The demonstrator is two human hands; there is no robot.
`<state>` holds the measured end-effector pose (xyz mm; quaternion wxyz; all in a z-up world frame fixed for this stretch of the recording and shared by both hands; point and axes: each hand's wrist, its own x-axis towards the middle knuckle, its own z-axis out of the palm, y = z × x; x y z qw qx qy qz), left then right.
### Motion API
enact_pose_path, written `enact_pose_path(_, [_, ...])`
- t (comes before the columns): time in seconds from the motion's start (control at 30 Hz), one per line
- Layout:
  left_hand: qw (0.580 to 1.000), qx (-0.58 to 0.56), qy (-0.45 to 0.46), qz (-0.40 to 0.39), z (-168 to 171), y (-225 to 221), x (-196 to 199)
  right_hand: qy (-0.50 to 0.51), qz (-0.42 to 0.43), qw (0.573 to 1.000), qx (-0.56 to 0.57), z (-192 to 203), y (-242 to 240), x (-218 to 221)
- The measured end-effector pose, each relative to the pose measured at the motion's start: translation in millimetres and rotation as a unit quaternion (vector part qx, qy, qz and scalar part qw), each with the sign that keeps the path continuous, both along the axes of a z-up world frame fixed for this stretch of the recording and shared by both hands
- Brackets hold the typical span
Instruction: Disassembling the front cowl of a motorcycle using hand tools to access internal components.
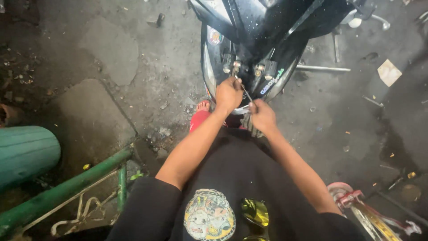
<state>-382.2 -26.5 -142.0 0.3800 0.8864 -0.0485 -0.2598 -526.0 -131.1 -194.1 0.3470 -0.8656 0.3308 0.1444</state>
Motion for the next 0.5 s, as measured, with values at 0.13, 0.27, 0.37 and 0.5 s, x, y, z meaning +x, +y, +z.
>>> enact_pose_path(0.13, [0.998, -0.044, 0.036, 0.023, 6.4, -6.0, -5.0, -0.014, 0.009, 1.000, -0.025, 10.8, -19.1, -2.5])
enact_pose_path(0.27, [0.999, -0.035, 0.033, 0.018, 15.7, 0.4, -4.6, 0.005, 0.011, 1.000, -0.017, 28.0, -10.4, -0.4])
enact_pose_path(0.37, [0.999, -0.031, 0.035, 0.010, 11.3, 8.3, -2.3, -0.010, 0.025, 1.000, 0.012, 9.5, -1.1, 4.1])
enact_pose_path(0.5, [1.000, -0.006, 0.028, -0.002, 1.9, 10.5, 2.9, -0.007, 0.019, 0.999, 0.034, -16.1, 3.2, 12.1])
